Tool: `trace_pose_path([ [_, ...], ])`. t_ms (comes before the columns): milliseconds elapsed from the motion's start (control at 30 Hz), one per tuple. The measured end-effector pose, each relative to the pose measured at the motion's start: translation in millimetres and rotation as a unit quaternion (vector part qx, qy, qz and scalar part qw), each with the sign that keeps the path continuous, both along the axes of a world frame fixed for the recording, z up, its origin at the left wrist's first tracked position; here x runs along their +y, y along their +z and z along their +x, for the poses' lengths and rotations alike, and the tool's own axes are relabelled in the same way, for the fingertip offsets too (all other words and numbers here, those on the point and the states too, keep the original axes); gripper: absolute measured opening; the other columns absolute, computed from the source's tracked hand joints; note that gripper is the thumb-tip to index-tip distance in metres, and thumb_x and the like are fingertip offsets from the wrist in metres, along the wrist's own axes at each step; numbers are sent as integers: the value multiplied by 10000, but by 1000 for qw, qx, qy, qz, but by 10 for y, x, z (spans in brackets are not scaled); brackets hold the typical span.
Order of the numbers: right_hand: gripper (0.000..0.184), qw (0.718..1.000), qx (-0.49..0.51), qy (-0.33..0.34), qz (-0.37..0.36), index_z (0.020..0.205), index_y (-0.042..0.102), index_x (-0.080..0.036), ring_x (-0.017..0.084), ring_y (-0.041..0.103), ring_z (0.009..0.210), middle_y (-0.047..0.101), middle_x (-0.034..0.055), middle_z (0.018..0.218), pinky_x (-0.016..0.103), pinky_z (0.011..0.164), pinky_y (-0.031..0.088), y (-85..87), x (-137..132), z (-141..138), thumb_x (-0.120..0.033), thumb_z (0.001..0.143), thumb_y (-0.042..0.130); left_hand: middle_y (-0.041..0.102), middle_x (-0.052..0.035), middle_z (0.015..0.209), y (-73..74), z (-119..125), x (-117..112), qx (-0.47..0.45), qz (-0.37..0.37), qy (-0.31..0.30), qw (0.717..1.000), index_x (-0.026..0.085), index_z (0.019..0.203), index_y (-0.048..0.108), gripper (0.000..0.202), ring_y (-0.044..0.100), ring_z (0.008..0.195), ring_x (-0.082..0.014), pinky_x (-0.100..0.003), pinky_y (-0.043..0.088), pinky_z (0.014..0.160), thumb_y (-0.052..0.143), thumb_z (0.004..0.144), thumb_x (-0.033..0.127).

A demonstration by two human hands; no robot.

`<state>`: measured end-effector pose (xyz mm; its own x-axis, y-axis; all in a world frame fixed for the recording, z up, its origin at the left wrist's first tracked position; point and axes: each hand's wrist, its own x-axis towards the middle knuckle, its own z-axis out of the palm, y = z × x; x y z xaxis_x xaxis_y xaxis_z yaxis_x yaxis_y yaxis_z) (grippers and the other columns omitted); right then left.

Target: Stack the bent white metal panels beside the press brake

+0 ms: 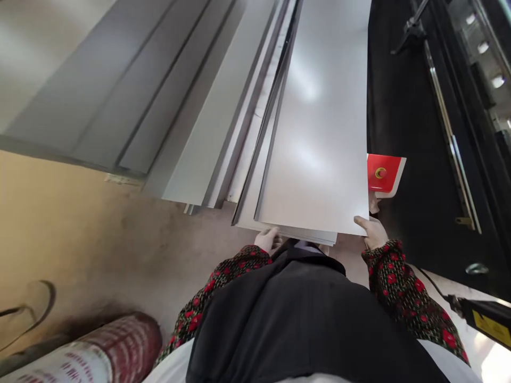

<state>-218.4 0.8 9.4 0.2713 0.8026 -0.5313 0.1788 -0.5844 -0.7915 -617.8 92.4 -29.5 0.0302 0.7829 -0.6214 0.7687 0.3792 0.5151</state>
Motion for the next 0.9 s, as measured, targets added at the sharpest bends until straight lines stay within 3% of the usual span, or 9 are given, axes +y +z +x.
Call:
trace_pose_path([
  [100,463,997,21,-62,-32,1039,771,-111,312,648,1100,712,156,1182,330,870,566,67,-8,122,-161,579,746,721,-267,1219,-191,-361,255,64,11,127,990,22,1355,557,549,752,1006,-228,-355,599,849,362,1016,408],
  [167,379,992,43,-107,-50,992,768,-106,293,682,960,735,158,1066,327,740,573,101,-5,110,-244,639,760,664,-226,1375,-263,-469,489,73,18,149,986,80,1436,507,609,673,1224,-234,-351,525,1029,507,962,463],
  [300,365,972,121,-194,-63,921,746,-85,199,602,584,720,136,800,307,513,486,29,21,-7,-380,708,780,746,-185,1258,-345,-397,983,53,-11,94,994,145,1271,666,558,679,1221,-317,-386,499,1061,724,787,415],
  [367,370,951,177,-244,-74,896,734,-92,183,581,548,710,121,754,286,460,426,-29,42,-38,-372,672,820,772,-201,1178,-398,-323,1173,62,-25,68,995,146,1141,714,451,691,1192,-370,-428,511,1036,729,746,363],
  [500,425,939,226,-254,-60,877,738,-117,225,668,676,730,124,798,290,568,507,67,70,-68,-426,618,874,773,-208,1178,-529,-316,1343,82,-48,25,995,164,1034,712,271,692,1198,-384,-443,503,1040,628,801,272],
  [600,444,941,213,-256,-67,826,730,-139,213,652,649,715,111,774,308,635,544,209,85,-108,-481,587,882,725,-231,1290,-579,-413,1359,77,-53,6,996,137,1062,683,261,669,1256,-341,-369,509,1039,554,876,267],
  [733,365,941,189,-264,-91,720,675,-189,227,656,652,684,109,742,329,631,531,174,87,-156,-497,577,807,776,-142,1209,-439,-546,1408,18,-46,-9,999,160,1100,659,253,719,1177,-205,-201,537,921,508,901,199],
  [800,315,961,109,-223,-118,677,645,-213,250,656,650,664,115,722,363,615,515,135,109,-169,-515,619,714,807,-91,1065,-244,-591,1448,-18,-35,-18,999,187,1031,671,226,756,1057,-184,-181,545,826,501,884,171],
  [900,245,982,-27,-126,-138,568,565,-237,279,665,708,629,109,679,391,654,512,191,293,-248,-444,647,669,754,-34,787,173,-610,1500,-32,6,-35,999,216,834,644,134,745,825,-188,-201,510,672,514,856,194],
])
